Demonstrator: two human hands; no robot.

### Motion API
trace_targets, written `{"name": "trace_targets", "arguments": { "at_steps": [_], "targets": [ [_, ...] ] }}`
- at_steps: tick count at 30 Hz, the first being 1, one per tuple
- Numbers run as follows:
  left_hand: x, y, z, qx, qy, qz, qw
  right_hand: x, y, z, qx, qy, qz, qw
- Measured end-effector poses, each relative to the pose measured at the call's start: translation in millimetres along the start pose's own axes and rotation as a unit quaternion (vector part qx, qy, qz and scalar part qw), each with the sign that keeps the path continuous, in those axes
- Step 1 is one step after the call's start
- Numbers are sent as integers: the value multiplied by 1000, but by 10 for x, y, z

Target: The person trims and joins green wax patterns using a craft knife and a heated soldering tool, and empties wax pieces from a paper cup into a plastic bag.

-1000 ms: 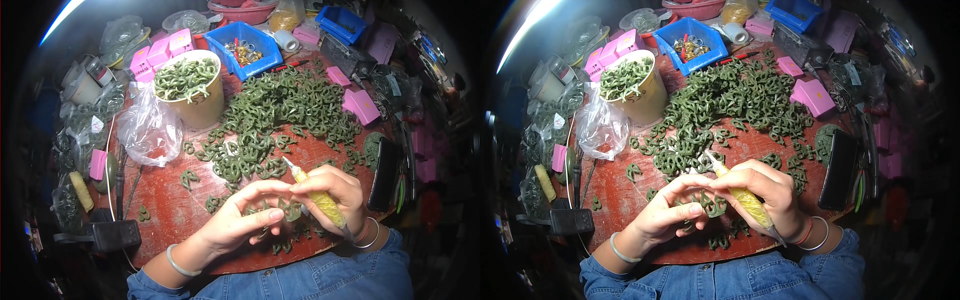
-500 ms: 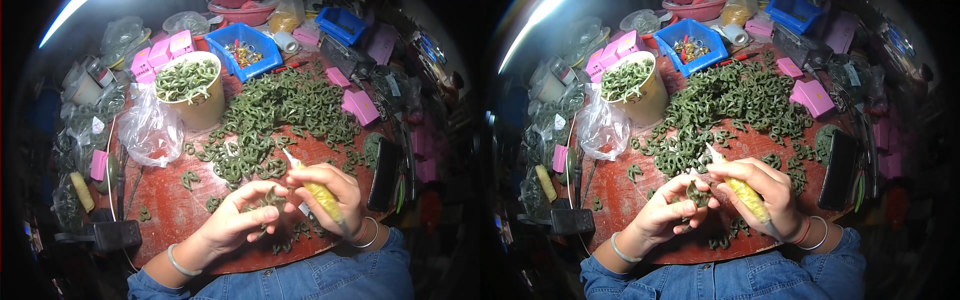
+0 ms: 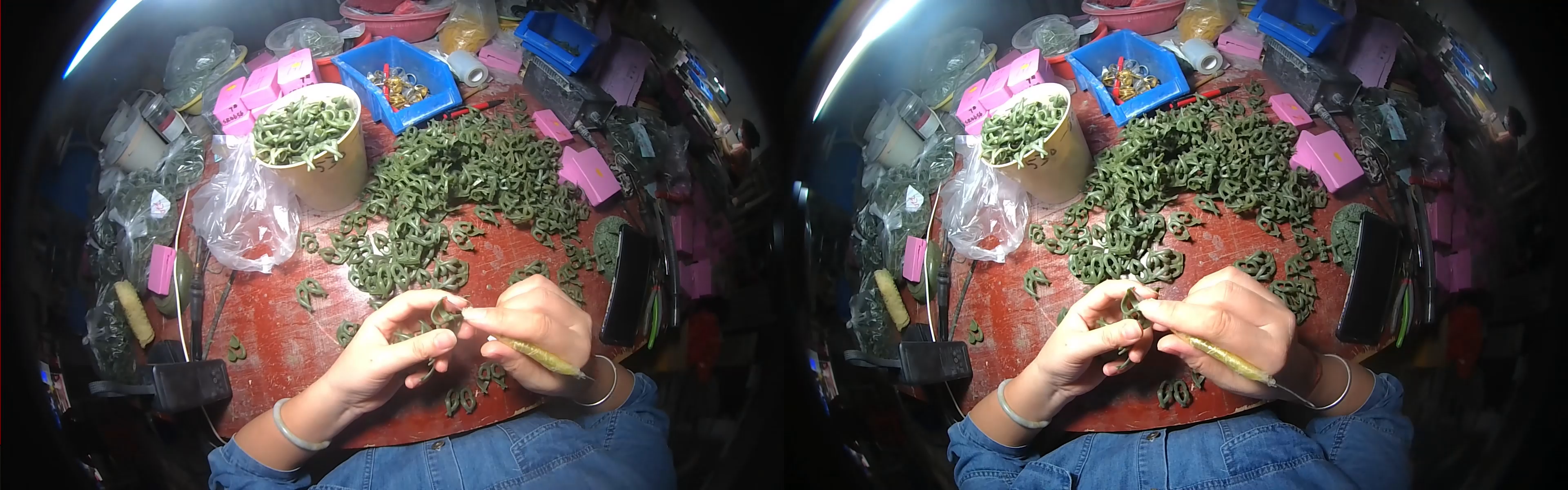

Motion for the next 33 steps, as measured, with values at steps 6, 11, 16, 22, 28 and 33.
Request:
{"name": "trace_targets", "arguments": {
  "at_steps": [6, 11, 16, 22, 28, 33],
  "targets": [
    [2, -4, -6, -3, 4, -3, 1000, 11, 32, -25, -1, -25, -12, 1000],
    [7, -25, -24, 15, 28, -8, 999, 18, 54, -57, 36, -54, -13, 998],
    [6, -35, -59, -60, -2, -45, 997, -9, 28, -16, 14, -27, -15, 999],
    [17, -35, -96, -136, -35, -84, 987, 6, 6, 3, 43, -19, -4, 999],
    [16, -40, -90, -140, -40, -73, 987, 5, -27, 29, 16, 11, 10, 1000],
    [26, -54, -77, -152, -24, -67, 986, 11, 17, -1, 62, -21, -19, 998]
  ]
}}
Point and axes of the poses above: each hand's wrist, its own x-axis away from the middle knuckle, its own y-axis out of the back of the hand, z = x × y, the point moved 6 cm from there along -x, towards the middle knuckle, and after that the axes turned 3 degrees about y, right-handed, at the moved point
